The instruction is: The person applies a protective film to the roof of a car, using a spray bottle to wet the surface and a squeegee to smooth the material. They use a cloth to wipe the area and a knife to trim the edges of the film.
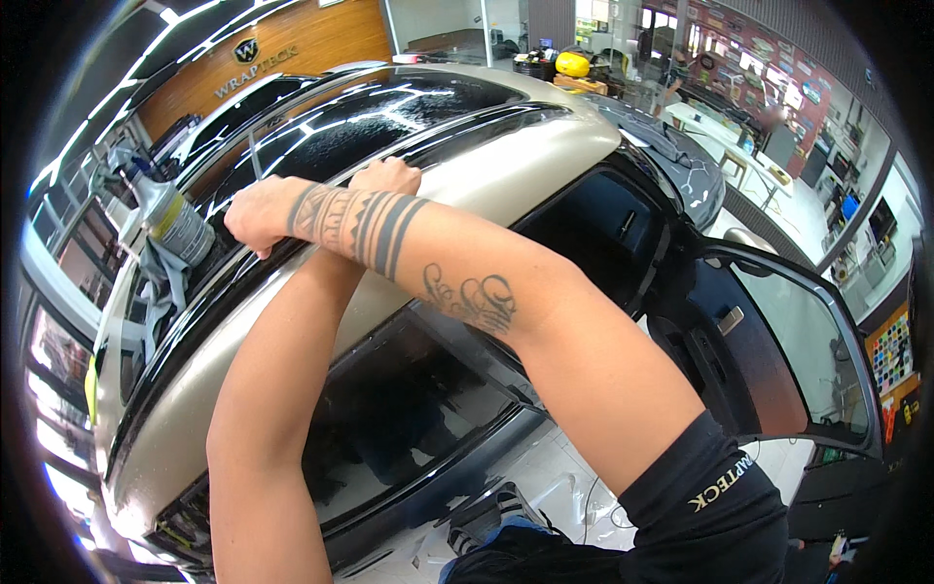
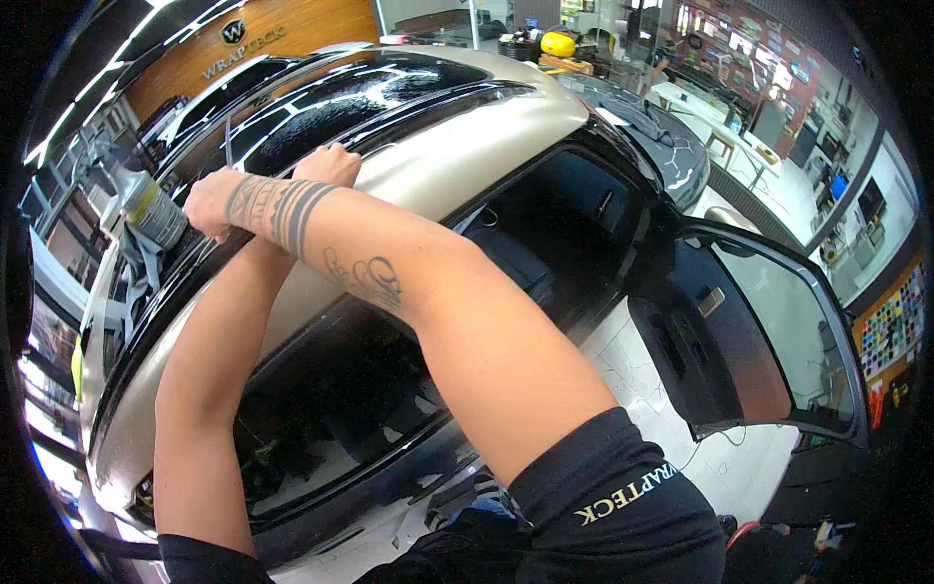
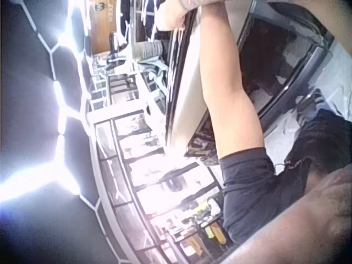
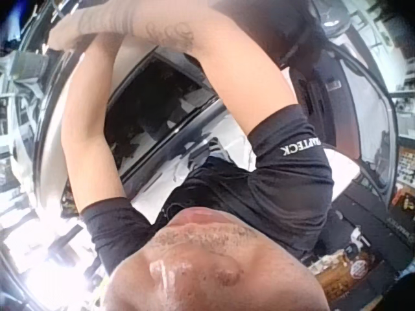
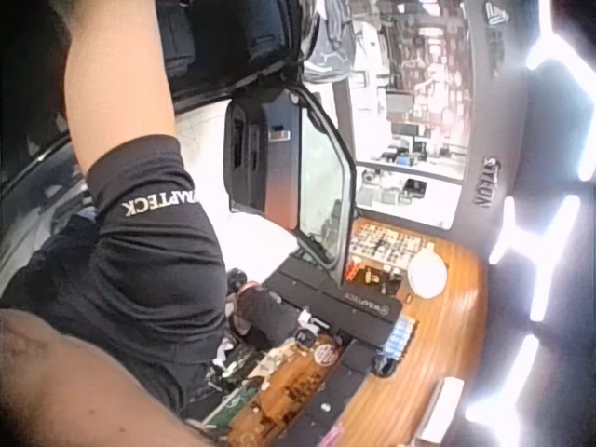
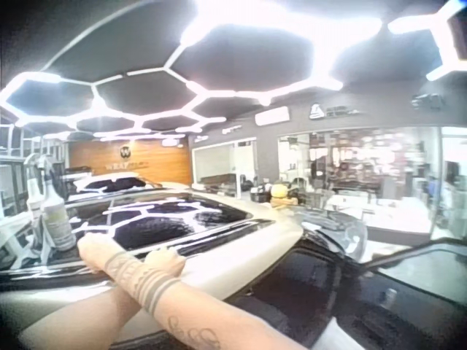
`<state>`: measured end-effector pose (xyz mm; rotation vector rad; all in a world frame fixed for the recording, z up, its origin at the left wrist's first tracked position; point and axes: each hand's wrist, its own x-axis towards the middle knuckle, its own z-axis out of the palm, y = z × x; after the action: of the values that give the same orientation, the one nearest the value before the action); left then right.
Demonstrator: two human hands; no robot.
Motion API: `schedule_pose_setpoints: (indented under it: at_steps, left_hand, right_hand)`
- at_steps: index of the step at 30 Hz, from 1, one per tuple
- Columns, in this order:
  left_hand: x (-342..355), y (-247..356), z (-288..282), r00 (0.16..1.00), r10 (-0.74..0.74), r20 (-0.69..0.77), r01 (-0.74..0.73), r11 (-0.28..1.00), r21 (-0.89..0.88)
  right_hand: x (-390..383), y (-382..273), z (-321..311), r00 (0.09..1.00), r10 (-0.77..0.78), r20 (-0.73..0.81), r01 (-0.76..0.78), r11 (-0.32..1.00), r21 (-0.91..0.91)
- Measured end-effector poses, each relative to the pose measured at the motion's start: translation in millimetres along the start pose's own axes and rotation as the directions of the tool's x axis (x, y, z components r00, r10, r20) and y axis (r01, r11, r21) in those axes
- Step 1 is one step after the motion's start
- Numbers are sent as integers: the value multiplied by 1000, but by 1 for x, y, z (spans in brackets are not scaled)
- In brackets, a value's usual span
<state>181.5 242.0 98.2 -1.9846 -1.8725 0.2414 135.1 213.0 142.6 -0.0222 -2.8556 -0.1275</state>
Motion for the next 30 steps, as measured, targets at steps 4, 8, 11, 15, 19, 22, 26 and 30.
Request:
schedule_pose_setpoints:
  at_steps: [4, 8, 11, 15, 19, 22, 26, 30]
  left_hand:
    - [3, 2, 2, 999, 33, -6, -32, 985, 167]
    - [5, 7, 21, 987, -92, -128, 108, 986, 123]
    - [-9, 1, 39, 925, -277, -261, 276, 960, -40]
    - [-8, -1, 49, 794, -134, -592, 35, 984, -176]
    - [-18, -13, 61, 729, 19, -685, -53, 998, -28]
    - [-31, -30, 78, 668, 90, -739, -137, 991, -2]
    - [-40, -41, 70, 833, -42, -552, -35, 991, -128]
    - [-78, -42, 62, 880, -164, -445, 235, 966, 108]
  right_hand:
    - [-1, 2, -2, 1000, 8, 22, -8, 1000, 5]
    - [3, 7, 4, 1000, -11, 7, 11, 1000, 8]
    - [8, -11, -1, 998, -49, 37, 49, 999, 5]
    - [-2, 5, -6, 998, -31, 63, 32, 999, -29]
    - [-5, 4, -6, 999, 18, 47, -18, 1000, 0]
    - [-4, -11, -13, 993, 54, 101, -58, 997, 42]
    - [-4, 0, -8, 995, 67, 75, -75, 990, 118]
    - [-7, -1, -9, 989, 92, 112, -109, 982, 153]
